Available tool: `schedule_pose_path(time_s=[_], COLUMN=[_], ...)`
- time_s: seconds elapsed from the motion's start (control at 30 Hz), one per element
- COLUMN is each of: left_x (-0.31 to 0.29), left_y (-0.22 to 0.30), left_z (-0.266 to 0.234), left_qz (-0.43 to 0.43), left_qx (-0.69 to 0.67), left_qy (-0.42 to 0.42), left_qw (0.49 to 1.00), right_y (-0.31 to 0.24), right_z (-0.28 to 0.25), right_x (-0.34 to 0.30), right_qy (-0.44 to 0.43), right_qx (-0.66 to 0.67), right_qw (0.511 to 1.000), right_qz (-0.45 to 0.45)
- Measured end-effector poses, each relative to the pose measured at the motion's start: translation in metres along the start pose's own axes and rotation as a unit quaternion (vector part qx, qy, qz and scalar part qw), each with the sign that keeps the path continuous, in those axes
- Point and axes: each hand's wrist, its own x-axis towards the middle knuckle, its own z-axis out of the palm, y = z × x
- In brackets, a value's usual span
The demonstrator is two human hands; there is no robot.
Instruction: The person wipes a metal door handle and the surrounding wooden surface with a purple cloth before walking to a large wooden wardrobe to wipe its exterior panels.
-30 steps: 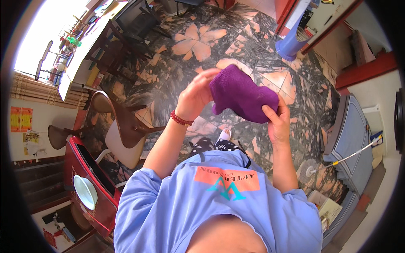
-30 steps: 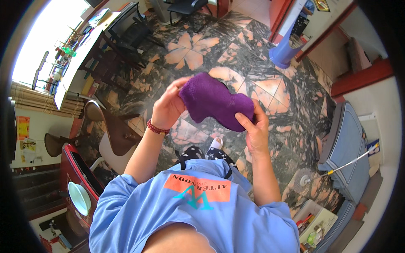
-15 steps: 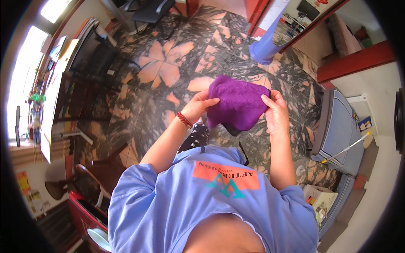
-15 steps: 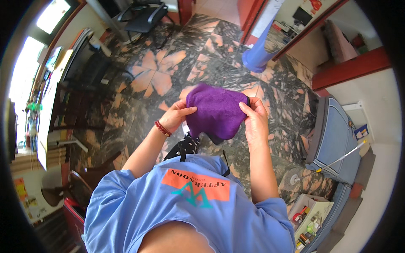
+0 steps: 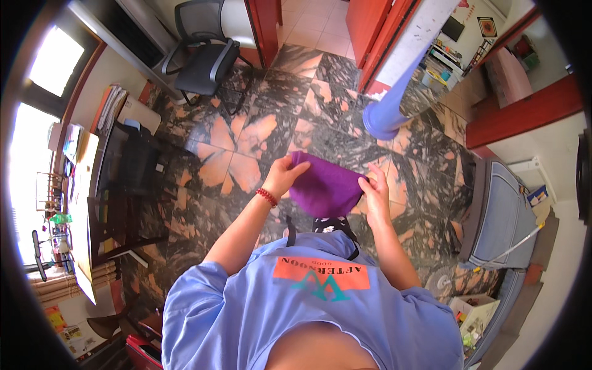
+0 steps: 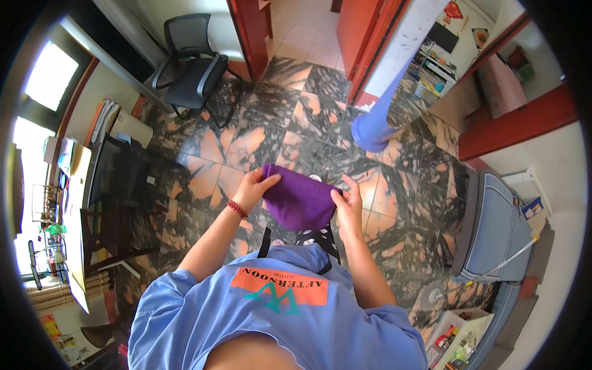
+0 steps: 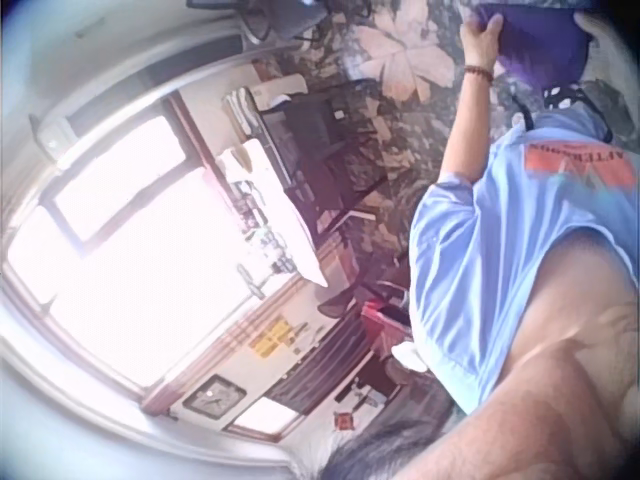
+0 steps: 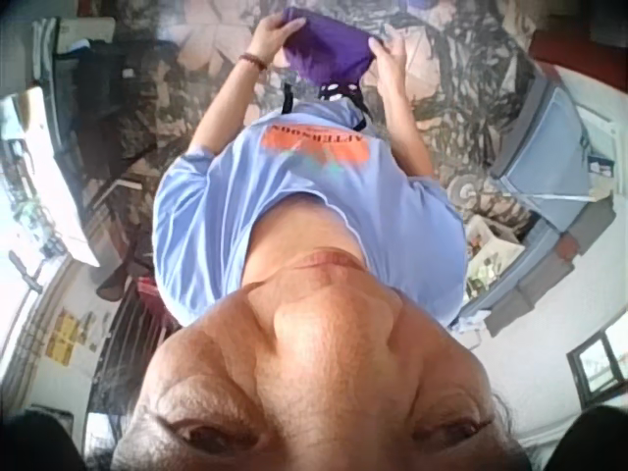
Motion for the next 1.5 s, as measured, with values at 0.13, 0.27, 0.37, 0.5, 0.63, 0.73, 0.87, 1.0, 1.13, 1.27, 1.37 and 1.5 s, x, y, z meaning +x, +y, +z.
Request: schedule_pose_path(time_s=[0.13, 0.27, 0.37, 0.5, 0.63, 0.73, 0.87, 1.0, 1.13, 1.27, 1.37, 1.5], left_x=[0.088, 0.161, 0.224, 0.291, 0.377, 0.449, 0.547, 0.606, 0.658, 0.697, 0.714, 0.705], left_y=[0.002, 0.029, 0.047, 0.108, 0.14, 0.192, 0.314, 0.461, 0.503, 0.499, 0.45, 0.373], left_z=[-0.034, -0.036, -0.051, -0.051, -0.083, -0.122, -0.156, -0.163, -0.188, -0.25, -0.319, -0.37], left_qz=[-0.116, -0.168, -0.088, 0.077, 0.13, 0.123, 0.28, 0.436, 0.452, 0.447, 0.302, 0.156], left_qx=[0.006, -0.055, -0.06, 0.29, 0.411, 0.4, 0.311, 0.303, 0.252, 0.289, 0.161, 0.036], left_qy=[-0.018, 0.124, 0.085, 0.081, 0.127, 0.103, 0.11, 0.086, 0.001, 0.205, 0.316, 0.446], left_qw=[0.993, 0.976, 0.991, 0.95, 0.893, 0.902, 0.902, 0.843, 0.856, 0.822, 0.885, 0.88], right_y=[-0.004, -0.066, -0.089, -0.124, -0.151, -0.179, -0.25, -0.283, -0.305, -0.315, -0.37, -0.404], right_z=[0.023, 0.056, 0.077, 0.11, 0.149, 0.189, 0.254, 0.338, 0.458, 0.545, 0.632, 0.734], right_x=[0.118, 0.214, 0.29, 0.377, 0.466, 0.513, 0.572, 0.655, 0.712, 0.804, 0.868, 0.928], right_qy=[-0.09, -0.189, -0.186, -0.165, -0.338, -0.319, -0.264, -0.298, -0.362, -0.331, -0.435, -0.398], right_qx=[0.014, -0.146, -0.45, -0.535, -0.466, -0.273, 0.076, 0.224, 0.31, 0.24, 0.365, 0.12], right_qw=[0.996, 0.966, 0.838, 0.771, 0.816, 0.907, 0.955, 0.925, 0.871, 0.913, 0.823, 0.853], right_qz=[0.003, -0.097, -0.247, -0.302, -0.057, 0.028, 0.109, 0.071, 0.122, -0.017, -0.017, -0.316])
